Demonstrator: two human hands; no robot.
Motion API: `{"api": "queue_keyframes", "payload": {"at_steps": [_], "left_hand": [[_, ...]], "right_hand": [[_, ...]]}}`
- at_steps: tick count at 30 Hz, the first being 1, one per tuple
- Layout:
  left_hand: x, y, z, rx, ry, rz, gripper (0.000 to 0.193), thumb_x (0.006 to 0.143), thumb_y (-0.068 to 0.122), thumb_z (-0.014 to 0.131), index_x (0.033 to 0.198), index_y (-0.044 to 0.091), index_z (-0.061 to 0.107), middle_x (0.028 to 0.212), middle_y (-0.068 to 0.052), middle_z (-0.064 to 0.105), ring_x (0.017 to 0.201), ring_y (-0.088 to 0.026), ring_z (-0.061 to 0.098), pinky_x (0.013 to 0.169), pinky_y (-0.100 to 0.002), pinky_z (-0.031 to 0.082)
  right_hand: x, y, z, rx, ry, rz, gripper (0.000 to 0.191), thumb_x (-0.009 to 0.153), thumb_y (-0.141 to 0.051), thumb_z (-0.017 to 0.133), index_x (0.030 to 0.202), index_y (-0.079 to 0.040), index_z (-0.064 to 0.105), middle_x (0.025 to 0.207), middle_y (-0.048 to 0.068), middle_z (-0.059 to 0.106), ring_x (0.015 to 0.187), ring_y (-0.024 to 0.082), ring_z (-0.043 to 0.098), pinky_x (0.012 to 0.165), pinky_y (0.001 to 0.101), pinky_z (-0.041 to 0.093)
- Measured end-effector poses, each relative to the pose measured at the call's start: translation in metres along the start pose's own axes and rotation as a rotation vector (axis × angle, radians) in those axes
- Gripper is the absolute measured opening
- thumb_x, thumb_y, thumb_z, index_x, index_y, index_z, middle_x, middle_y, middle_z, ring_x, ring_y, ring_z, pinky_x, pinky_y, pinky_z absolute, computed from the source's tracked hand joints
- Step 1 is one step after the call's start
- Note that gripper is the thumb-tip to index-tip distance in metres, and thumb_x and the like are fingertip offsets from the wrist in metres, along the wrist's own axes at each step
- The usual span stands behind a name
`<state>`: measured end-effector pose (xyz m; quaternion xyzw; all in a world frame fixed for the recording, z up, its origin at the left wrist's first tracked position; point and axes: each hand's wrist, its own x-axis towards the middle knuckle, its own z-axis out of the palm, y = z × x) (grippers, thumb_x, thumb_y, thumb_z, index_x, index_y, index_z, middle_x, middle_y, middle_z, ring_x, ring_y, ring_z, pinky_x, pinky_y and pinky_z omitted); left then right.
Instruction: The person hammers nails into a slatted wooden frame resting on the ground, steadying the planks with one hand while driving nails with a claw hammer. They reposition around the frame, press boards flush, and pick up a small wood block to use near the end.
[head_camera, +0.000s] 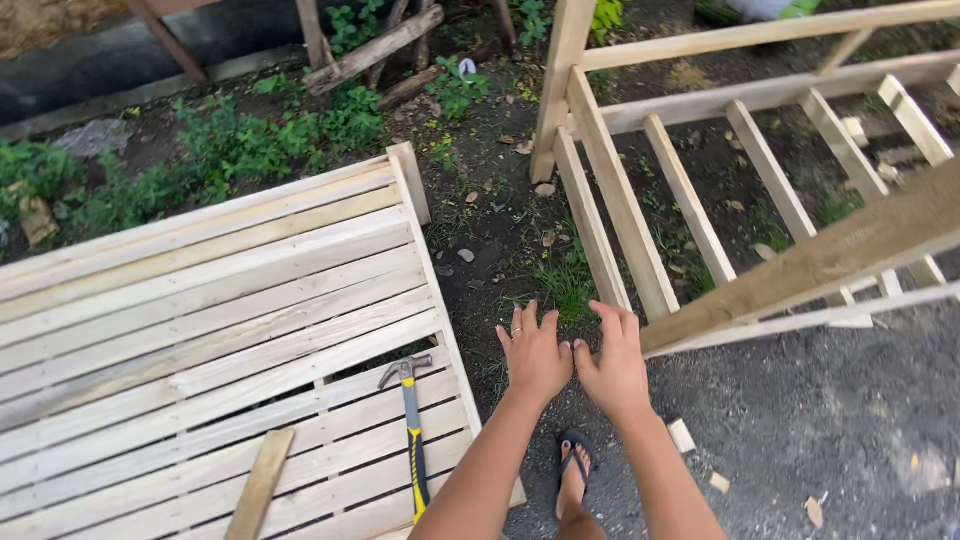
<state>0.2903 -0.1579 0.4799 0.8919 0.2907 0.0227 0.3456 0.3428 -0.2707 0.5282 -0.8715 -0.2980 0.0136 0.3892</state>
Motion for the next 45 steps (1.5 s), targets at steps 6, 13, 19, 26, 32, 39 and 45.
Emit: {"api": "queue_keyframes", "payload": {"at_steps": [6, 13, 19, 26, 32, 39, 45], "left_hand": [[0.036, 0.025, 0.039, -0.064, 0.097, -0.183, 0.06, 0.085, 0.022, 0.071, 0.141, 0.008, 0.053, 0.156, -0.023, 0.034, 0.15, -0.044, 0.024, 0.116, -0.072, 0.013], [0.032, -0.026, 0.028, -0.015, 0.229, -0.487, 0.062, 0.082, 0.021, 0.07, 0.141, 0.011, 0.053, 0.156, -0.019, 0.034, 0.149, -0.039, 0.025, 0.116, -0.07, 0.015], [0.008, -0.108, -0.013, -0.049, 0.381, -0.809, 0.054, 0.085, 0.026, 0.07, 0.136, 0.017, 0.057, 0.154, -0.009, 0.041, 0.148, -0.031, 0.034, 0.118, -0.069, 0.019], [0.004, -0.212, -0.031, -0.192, 0.459, -1.114, 0.052, 0.087, 0.024, 0.068, 0.137, 0.021, 0.056, 0.145, -0.006, 0.047, 0.14, -0.031, 0.044, 0.115, -0.062, 0.031], [0.035, -0.288, -0.03, -0.326, 0.312, -1.435, 0.048, 0.092, 0.025, 0.066, 0.137, 0.019, 0.052, 0.145, -0.003, 0.048, 0.139, -0.026, 0.048, 0.112, -0.053, 0.04], [0.039, -0.361, -0.017, -0.199, -0.06, -1.483, 0.053, 0.092, 0.028, 0.071, 0.137, 0.021, 0.044, 0.141, 0.001, 0.047, 0.141, -0.021, 0.045, 0.118, -0.058, 0.032], [0.012, -0.404, 0.017, -0.115, 0.01, -1.297, 0.038, 0.094, 0.014, 0.065, 0.129, 0.014, 0.049, 0.129, -0.004, 0.059, 0.121, -0.025, 0.062, 0.09, -0.046, 0.057]], "right_hand": [[0.061, 0.057, 0.002, -0.013, -0.209, -0.205, 0.058, 0.079, -0.008, 0.07, 0.135, -0.005, 0.052, 0.128, 0.022, 0.056, 0.119, 0.042, 0.056, 0.099, 0.0472, 0.047], [0.104, 0.032, 0.056, 0.122, -0.41, -0.357, 0.054, 0.084, -0.007, 0.067, 0.136, -0.008, 0.054, 0.121, 0.014, 0.066, 0.114, 0.035, 0.061, 0.094, 0.0444, 0.05], [0.112, -0.027, 0.113, 0.173, -0.644, -0.392, 0.052, 0.086, -0.008, 0.067, 0.137, -0.012, 0.054, 0.114, 0.007, 0.072, 0.107, 0.029, 0.065, 0.087, 0.0406, 0.054], [0.122, -0.069, 0.204, 0.217, -0.803, -0.513, 0.054, 0.086, -0.008, 0.068, 0.137, -0.01, 0.053, 0.112, 0.011, 0.068, 0.102, 0.026, 0.068, 0.086, 0.038, 0.055], [0.152, -0.082, 0.315, 0.06, -1.103, -0.378, 0.056, 0.086, -0.008, 0.067, 0.139, -0.015, 0.052, 0.113, 0.006, 0.066, 0.094, 0.02, 0.071, 0.075, 0.0354, 0.057], [0.146, -0.094, 0.446, -0.051, -1.337, -0.491, 0.052, 0.087, -0.008, 0.066, 0.137, -0.016, 0.053, 0.109, 0.004, 0.068, 0.091, 0.019, 0.073, 0.078, 0.0348, 0.056], [0.113, -0.097, 0.504, -0.242, -1.569, -0.499, 0.047, 0.086, -0.008, 0.062, 0.131, -0.018, 0.058, 0.105, 0.004, 0.07, 0.089, 0.02, 0.072, 0.077, 0.0361, 0.056]]}}
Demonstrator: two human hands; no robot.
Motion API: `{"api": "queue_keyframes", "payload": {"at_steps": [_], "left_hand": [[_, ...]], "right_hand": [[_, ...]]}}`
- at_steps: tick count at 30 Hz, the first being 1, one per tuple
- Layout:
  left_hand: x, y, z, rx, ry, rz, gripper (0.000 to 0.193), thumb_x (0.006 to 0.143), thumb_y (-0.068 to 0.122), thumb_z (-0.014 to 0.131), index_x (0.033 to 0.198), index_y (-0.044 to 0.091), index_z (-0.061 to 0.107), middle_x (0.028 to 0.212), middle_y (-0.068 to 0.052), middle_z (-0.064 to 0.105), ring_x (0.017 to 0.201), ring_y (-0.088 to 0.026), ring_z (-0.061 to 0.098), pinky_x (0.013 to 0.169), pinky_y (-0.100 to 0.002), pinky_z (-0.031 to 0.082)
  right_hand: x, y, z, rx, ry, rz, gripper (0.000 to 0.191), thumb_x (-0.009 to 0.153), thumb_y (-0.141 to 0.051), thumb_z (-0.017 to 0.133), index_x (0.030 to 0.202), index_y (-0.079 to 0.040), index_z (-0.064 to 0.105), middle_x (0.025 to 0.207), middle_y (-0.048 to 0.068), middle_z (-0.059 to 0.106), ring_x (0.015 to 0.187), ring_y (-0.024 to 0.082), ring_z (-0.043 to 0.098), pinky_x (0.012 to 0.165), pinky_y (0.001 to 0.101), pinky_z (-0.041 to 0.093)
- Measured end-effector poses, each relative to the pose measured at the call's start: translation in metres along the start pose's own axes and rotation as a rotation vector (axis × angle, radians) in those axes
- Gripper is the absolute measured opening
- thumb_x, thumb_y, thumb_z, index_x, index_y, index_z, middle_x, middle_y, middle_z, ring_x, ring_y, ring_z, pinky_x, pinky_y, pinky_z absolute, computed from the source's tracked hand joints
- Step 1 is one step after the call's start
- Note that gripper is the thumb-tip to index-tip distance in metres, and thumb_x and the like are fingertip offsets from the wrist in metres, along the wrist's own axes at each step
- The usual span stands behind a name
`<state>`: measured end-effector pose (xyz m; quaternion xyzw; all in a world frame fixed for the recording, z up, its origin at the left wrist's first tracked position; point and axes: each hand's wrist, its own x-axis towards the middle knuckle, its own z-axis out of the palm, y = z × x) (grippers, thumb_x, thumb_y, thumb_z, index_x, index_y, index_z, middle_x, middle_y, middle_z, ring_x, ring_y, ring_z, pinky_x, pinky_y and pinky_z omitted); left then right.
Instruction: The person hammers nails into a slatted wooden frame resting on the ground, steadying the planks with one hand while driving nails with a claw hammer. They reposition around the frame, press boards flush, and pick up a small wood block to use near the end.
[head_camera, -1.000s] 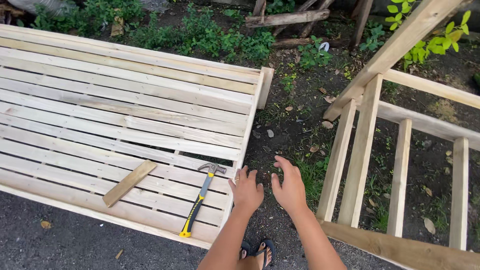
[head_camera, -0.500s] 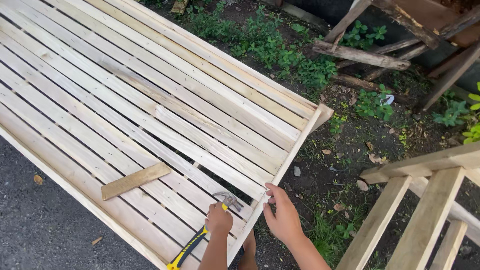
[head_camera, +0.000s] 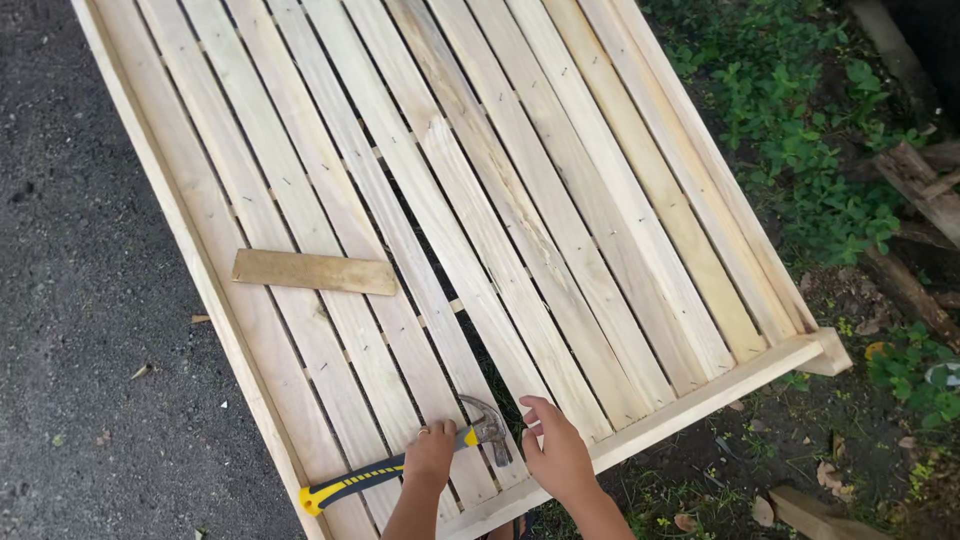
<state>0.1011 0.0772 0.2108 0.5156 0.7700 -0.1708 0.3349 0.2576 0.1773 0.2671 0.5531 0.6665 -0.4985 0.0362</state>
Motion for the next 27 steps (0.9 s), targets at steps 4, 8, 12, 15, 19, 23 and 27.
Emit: {"api": "queue_keyframes", "payload": {"at_steps": [4, 8, 12, 15, 19, 23, 27], "left_hand": [[0.006, -0.01, 0.008, -0.102, 0.026, -0.039, 0.028, 0.096, 0.012, 0.063, 0.122, 0.013, 0.051, 0.122, -0.005, 0.062, 0.117, -0.026, 0.064, 0.083, -0.049, 0.058], [0.021, -0.012, -0.011, -0.369, -0.004, -0.115, 0.042, 0.085, 0.003, 0.07, 0.121, 0.009, 0.049, 0.121, -0.009, 0.061, 0.115, -0.033, 0.063, 0.084, -0.045, 0.059], [0.057, 0.003, -0.046, -0.871, 0.162, -0.168, 0.044, 0.087, 0.012, 0.074, 0.123, 0.005, 0.049, 0.12, -0.015, 0.062, 0.106, -0.039, 0.065, 0.087, -0.05, 0.054], [0.093, 0.032, -0.075, -1.146, 0.281, -0.203, 0.043, 0.088, 0.017, 0.074, 0.121, 0.003, 0.051, 0.113, -0.016, 0.063, 0.105, -0.039, 0.064, 0.088, -0.049, 0.052], [0.144, 0.035, -0.113, -1.361, 0.437, -0.237, 0.038, 0.092, 0.033, 0.072, 0.114, 0.004, 0.061, 0.114, -0.014, 0.06, 0.102, -0.035, 0.066, 0.088, -0.044, 0.058], [0.178, -0.007, -0.135, -1.334, 0.508, -0.629, 0.04, 0.1, 0.046, 0.058, 0.1, 0.011, 0.077, 0.113, -0.011, 0.07, 0.106, -0.032, 0.068, 0.093, -0.046, 0.053], [0.188, -0.063, -0.143, -1.147, 0.592, -1.06, 0.052, 0.088, 0.033, 0.072, 0.138, 0.029, 0.056, 0.153, -0.017, 0.032, 0.132, -0.042, 0.046, 0.1, -0.05, 0.051]], "right_hand": [[0.016, 0.005, 0.012, -0.181, -0.195, 0.057, 0.031, 0.082, -0.006, 0.064, 0.112, -0.013, 0.069, 0.101, 0.006, 0.075, 0.088, 0.022, 0.073, 0.08, 0.034, 0.058], [0.035, -0.007, 0.026, -0.217, -0.31, 0.062, 0.025, 0.085, -0.011, 0.066, 0.11, -0.012, 0.072, 0.095, 0.01, 0.079, 0.089, 0.02, 0.077, 0.082, 0.031, 0.059], [0.067, -0.041, 0.036, 0.265, -0.557, -0.029, 0.035, 0.084, -0.008, 0.073, 0.119, -0.01, 0.066, 0.094, 0.011, 0.073, 0.087, 0.019, 0.071, 0.078, 0.0316, 0.054], [0.102, -0.065, 0.026, 0.586, -0.473, 0.137, 0.033, 0.084, -0.004, 0.072, 0.116, -0.005, 0.065, 0.085, 0.011, 0.068, 0.074, 0.018, 0.065, 0.068, 0.032, 0.049], [0.152, -0.093, -0.006, 0.765, -0.336, 0.221, 0.03, 0.083, 0.001, 0.072, 0.113, 0.001, 0.064, 0.072, 0.011, 0.062, 0.058, 0.017, 0.057, 0.056, 0.0325, 0.042], [0.195, -0.102, -0.028, 0.676, -0.389, 0.151, 0.027, 0.083, 0.006, 0.071, 0.109, 0.007, 0.063, 0.06, 0.011, 0.055, 0.042, 0.017, 0.05, 0.043, 0.033, 0.035], [0.217, -0.079, -0.034, 0.563, -0.503, 0.107, 0.027, 0.08, 0.007, 0.074, 0.103, 0.004, 0.062, 0.055, 0.008, 0.052, 0.044, 0.016, 0.051, 0.045, 0.0325, 0.037]]}}
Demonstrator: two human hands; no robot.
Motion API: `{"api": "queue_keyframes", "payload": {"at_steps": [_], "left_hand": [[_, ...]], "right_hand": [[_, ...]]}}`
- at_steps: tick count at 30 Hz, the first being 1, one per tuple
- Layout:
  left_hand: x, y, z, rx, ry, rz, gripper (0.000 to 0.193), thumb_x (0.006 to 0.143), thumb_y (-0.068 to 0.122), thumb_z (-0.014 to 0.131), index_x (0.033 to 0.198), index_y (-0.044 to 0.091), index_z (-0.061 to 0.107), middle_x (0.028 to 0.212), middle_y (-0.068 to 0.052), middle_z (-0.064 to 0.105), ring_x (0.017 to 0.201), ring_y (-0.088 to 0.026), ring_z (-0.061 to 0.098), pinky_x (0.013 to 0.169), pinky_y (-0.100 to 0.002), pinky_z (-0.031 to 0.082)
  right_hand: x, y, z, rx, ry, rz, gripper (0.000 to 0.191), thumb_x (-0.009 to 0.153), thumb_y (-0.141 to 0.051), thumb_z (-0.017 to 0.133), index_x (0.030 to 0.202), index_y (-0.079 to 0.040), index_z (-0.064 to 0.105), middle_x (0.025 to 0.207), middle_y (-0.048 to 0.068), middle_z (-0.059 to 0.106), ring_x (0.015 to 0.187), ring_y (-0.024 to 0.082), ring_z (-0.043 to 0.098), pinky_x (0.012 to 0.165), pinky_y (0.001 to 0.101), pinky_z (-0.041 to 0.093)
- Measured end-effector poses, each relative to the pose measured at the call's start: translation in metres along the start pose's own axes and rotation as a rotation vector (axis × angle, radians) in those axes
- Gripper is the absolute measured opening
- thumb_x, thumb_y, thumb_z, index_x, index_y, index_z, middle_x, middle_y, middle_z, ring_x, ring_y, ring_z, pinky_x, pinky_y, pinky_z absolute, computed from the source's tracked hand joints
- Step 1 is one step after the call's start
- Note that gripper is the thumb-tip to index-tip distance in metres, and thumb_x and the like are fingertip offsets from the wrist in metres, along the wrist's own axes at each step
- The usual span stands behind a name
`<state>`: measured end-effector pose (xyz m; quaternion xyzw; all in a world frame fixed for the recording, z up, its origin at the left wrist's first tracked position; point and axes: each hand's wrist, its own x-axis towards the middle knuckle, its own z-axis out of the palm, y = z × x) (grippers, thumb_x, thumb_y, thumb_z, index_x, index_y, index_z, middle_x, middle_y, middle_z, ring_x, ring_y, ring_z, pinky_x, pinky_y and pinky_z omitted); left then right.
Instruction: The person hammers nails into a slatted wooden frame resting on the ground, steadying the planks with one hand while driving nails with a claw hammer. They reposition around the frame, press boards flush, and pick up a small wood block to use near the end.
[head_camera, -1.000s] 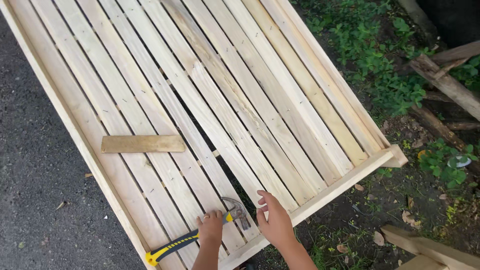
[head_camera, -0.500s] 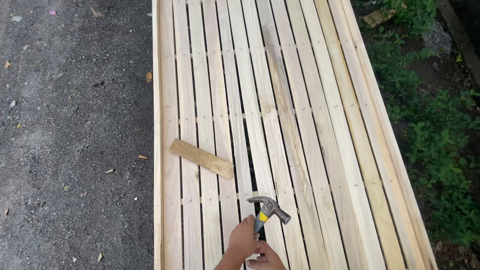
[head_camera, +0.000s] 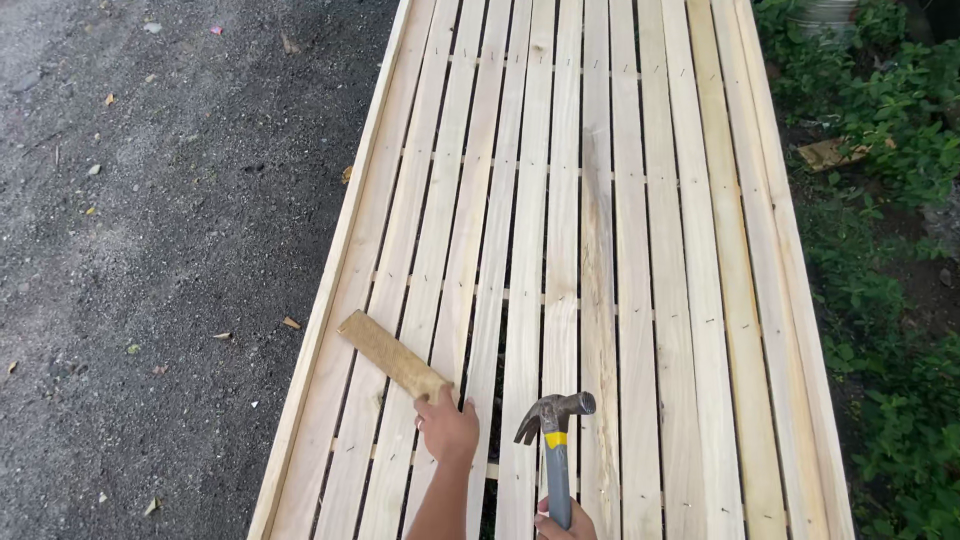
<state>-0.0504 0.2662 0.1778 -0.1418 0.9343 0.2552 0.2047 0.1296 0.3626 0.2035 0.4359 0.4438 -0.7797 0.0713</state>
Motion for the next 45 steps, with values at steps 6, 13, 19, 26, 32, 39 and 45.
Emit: {"api": "queue_keyframes", "payload": {"at_steps": [6, 13, 19, 26, 32, 39, 45], "left_hand": [[0.038, 0.017, -0.006, -0.087, 0.026, -0.186, 0.134, 0.074, 0.037, 0.09, 0.16, 0.011, -0.009, 0.155, -0.038, 0.009, 0.134, -0.058, 0.03, 0.11, -0.055, 0.042], [0.026, -0.001, -0.016, -0.182, 0.042, -0.423, 0.108, 0.067, 0.015, 0.08, 0.149, -0.008, 0.013, 0.138, -0.036, 0.033, 0.125, -0.05, 0.043, 0.104, -0.052, 0.049], [-0.079, -0.044, -0.019, -0.63, -0.155, -0.413, 0.074, 0.057, 0.006, 0.066, 0.127, -0.013, 0.049, 0.11, -0.025, 0.067, 0.097, -0.037, 0.07, 0.087, -0.043, 0.057], [-0.238, -0.106, 0.027, -0.228, -0.314, -0.079, 0.092, 0.061, 0.012, 0.081, 0.14, 0.012, 0.035, 0.127, -0.009, 0.059, 0.114, -0.035, 0.059, 0.098, -0.044, 0.048], [-0.345, -0.151, 0.059, -0.048, -0.381, 0.08, 0.09, 0.064, 0.011, 0.081, 0.141, 0.012, 0.035, 0.129, -0.011, 0.054, 0.121, -0.037, 0.055, 0.102, -0.046, 0.049], [-0.414, -0.138, 0.094, 0.002, -0.466, 0.131, 0.1, 0.064, 0.014, 0.082, 0.147, 0.004, 0.027, 0.13, -0.018, 0.051, 0.122, -0.04, 0.054, 0.106, -0.045, 0.047], [-0.429, -0.078, 0.125, -0.12, -0.434, 0.086, 0.098, 0.066, 0.013, 0.082, 0.146, 0.0, 0.028, 0.131, -0.02, 0.05, 0.125, -0.041, 0.05, 0.107, -0.045, 0.045]], "right_hand": [[0.006, 0.028, -0.036, -0.176, 0.061, 0.034, 0.025, 0.08, 0.006, 0.075, 0.101, 0.002, 0.064, 0.059, 0.007, 0.06, 0.049, 0.013, 0.058, 0.051, 0.0296, 0.045], [-0.006, 0.025, -0.036, 0.066, 0.032, 0.158, 0.026, 0.081, 0.011, 0.07, 0.101, 0.003, 0.057, 0.055, 0.008, 0.048, 0.046, 0.016, 0.048, 0.046, 0.0327, 0.036], [-0.039, 0.01, -0.03, 0.094, 0.147, 0.147, 0.021, 0.084, 0.01, 0.065, 0.1, 0.002, 0.053, 0.058, 0.008, 0.045, 0.045, 0.016, 0.044, 0.045, 0.0348, 0.033], [-0.12, 0.022, -0.077, 0.011, 0.315, 0.062, 0.014, 0.089, 0.001, 0.058, 0.1, -0.004, 0.053, 0.058, 0.008, 0.041, 0.038, 0.019, 0.036, 0.039, 0.04, 0.032], [-0.197, 0.06, -0.142, -0.071, 0.358, -0.008, 0.011, 0.091, -0.004, 0.061, 0.101, -0.004, 0.056, 0.058, 0.007, 0.043, 0.038, 0.017, 0.038, 0.038, 0.0386, 0.034], [-0.222, 0.074, -0.202, -0.143, 0.368, -0.002, 0.01, 0.091, -0.003, 0.061, 0.099, 0.001, 0.058, 0.057, 0.008, 0.045, 0.037, 0.019, 0.039, 0.037, 0.0394, 0.032], [-0.206, 0.063, -0.237, -0.23, 0.362, 0.006, 0.012, 0.087, 0.002, 0.06, 0.099, -0.001, 0.057, 0.057, 0.011, 0.046, 0.037, 0.021, 0.041, 0.037, 0.0403, 0.034]]}}
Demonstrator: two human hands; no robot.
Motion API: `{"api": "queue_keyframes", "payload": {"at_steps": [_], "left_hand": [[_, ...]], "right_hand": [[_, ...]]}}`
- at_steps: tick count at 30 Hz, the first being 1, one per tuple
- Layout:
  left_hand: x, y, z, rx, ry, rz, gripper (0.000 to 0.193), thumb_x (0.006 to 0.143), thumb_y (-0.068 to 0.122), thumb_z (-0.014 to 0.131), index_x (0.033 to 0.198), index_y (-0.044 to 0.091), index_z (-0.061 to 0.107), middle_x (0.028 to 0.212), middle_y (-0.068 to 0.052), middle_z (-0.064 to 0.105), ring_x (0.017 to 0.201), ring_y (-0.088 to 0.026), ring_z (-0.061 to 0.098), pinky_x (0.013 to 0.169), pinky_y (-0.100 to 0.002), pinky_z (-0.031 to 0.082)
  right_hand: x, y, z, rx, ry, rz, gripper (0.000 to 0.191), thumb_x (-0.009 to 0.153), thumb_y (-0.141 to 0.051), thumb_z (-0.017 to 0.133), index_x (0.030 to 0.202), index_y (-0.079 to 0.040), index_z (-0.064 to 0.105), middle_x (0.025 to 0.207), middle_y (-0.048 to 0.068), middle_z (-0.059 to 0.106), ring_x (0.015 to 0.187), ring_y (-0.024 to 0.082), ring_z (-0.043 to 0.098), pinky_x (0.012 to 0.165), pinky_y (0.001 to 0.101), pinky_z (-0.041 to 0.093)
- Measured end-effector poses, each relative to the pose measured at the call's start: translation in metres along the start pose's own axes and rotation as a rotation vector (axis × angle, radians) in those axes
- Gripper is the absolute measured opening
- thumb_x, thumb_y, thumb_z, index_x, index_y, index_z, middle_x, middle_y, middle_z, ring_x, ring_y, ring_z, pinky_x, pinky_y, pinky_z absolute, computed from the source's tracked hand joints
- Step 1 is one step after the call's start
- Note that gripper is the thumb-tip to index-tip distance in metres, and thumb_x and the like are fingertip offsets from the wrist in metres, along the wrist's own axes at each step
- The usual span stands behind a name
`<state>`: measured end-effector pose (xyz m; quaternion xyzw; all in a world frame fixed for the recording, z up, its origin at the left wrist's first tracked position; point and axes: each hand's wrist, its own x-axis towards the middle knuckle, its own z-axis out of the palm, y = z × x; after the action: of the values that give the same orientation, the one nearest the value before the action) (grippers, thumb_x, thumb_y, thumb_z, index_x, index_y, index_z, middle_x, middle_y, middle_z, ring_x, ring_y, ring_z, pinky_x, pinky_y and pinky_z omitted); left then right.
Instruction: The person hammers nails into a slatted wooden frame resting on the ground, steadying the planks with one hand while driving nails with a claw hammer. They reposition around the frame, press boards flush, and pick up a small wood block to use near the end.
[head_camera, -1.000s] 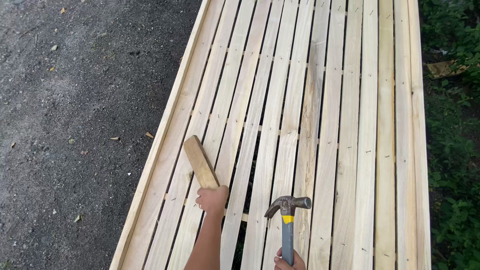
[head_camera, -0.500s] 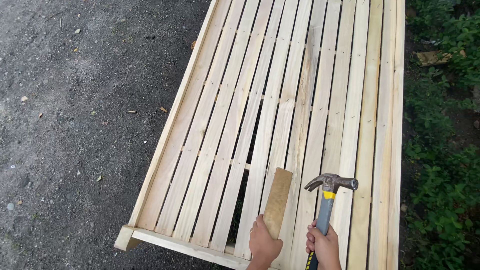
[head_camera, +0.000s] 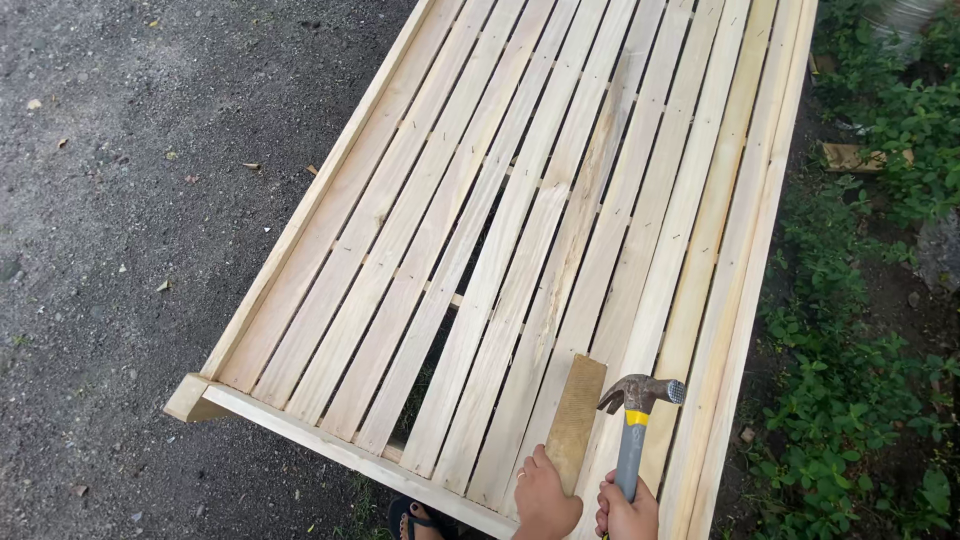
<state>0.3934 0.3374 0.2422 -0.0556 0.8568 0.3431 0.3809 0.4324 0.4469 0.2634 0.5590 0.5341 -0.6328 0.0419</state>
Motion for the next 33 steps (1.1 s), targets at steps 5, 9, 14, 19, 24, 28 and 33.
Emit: {"api": "queue_keyframes", "payload": {"at_steps": [5, 9, 14, 19, 24, 28, 33], "left_hand": [[0.039, 0.08, 0.019, -0.138, 0.087, 0.042, 0.1, 0.066, 0.016, 0.084, 0.147, -0.002, 0.028, 0.134, -0.023, 0.05, 0.125, -0.042, 0.051, 0.108, -0.046, 0.044], [0.064, 0.104, 0.031, -0.224, 0.238, 0.249, 0.1, 0.067, 0.015, 0.087, 0.147, -0.001, 0.029, 0.147, -0.031, 0.036, 0.131, -0.049, 0.041, 0.109, -0.052, 0.036], [0.065, 0.048, 0.035, -0.085, 0.269, -0.117, 0.061, 0.084, 0.023, 0.069, 0.141, 0.012, 0.051, 0.156, -0.018, 0.035, 0.139, -0.036, 0.043, 0.122, -0.057, 0.023], [0.044, -0.038, 0.014, 0.131, 0.398, -0.312, 0.059, 0.085, 0.015, 0.061, 0.142, 0.011, 0.047, 0.161, -0.008, 0.03, 0.153, -0.029, 0.024, 0.123, -0.056, 0.019], [0.023, -0.09, -0.01, 0.307, 0.389, -0.372, 0.059, 0.086, 0.017, 0.058, 0.143, 0.012, 0.045, 0.165, -0.006, 0.025, 0.155, -0.027, 0.019, 0.123, -0.058, 0.017], [0.034, -0.114, -0.025, 0.35, 0.489, -0.384, 0.059, 0.087, 0.02, 0.056, 0.144, 0.012, 0.045, 0.165, -0.007, 0.024, 0.155, -0.028, 0.018, 0.123, -0.058, 0.014], [0.053, -0.138, -0.03, 0.359, 0.5, -0.333, 0.068, 0.088, 0.029, 0.054, 0.151, 0.013, 0.036, 0.165, -0.007, 0.022, 0.155, -0.026, 0.014, 0.123, -0.059, 0.008]], "right_hand": [[0.033, -0.023, -0.033, -0.048, -0.068, -0.035, 0.009, 0.089, -0.002, 0.06, 0.098, 0.0, 0.057, 0.059, 0.009, 0.048, 0.038, 0.019, 0.042, 0.037, 0.0387, 0.035], [0.064, -0.042, -0.059, -0.152, -0.092, -0.117, 0.014, 0.089, -0.004, 0.061, 0.102, -0.001, 0.057, 0.06, 0.009, 0.051, 0.038, 0.018, 0.044, 0.036, 0.0381, 0.036], [0.09, -0.052, -0.068, -0.667, 0.005, -0.349, 0.031, 0.086, -0.012, 0.069, 0.116, -0.005, 0.066, 0.074, 0.014, 0.065, 0.061, 0.024, 0.062, 0.062, 0.0394, 0.051], [0.093, -0.047, -0.031, -0.911, -0.17, -0.483, 0.049, 0.084, -0.023, 0.074, 0.128, -0.006, 0.059, 0.09, 0.016, 0.072, 0.083, 0.033, 0.071, 0.08, 0.0431, 0.055], [0.084, -0.045, 0.045, -1.206, -0.355, -0.602, 0.045, 0.087, -0.022, 0.07, 0.129, -0.011, 0.058, 0.111, 0.012, 0.071, 0.106, 0.033, 0.068, 0.089, 0.0456, 0.053], [0.08, -0.045, 0.105, -1.301, -0.48, -0.947, 0.046, 0.086, -0.016, 0.07, 0.129, -0.007, 0.056, 0.121, 0.012, 0.065, 0.115, 0.035, 0.06, 0.091, 0.0476, 0.051], [0.083, -0.029, 0.138, -1.322, -0.455, -1.097, 0.047, 0.084, -0.012, 0.072, 0.128, -0.007, 0.057, 0.119, 0.012, 0.064, 0.113, 0.035, 0.059, 0.091, 0.0465, 0.051]]}}
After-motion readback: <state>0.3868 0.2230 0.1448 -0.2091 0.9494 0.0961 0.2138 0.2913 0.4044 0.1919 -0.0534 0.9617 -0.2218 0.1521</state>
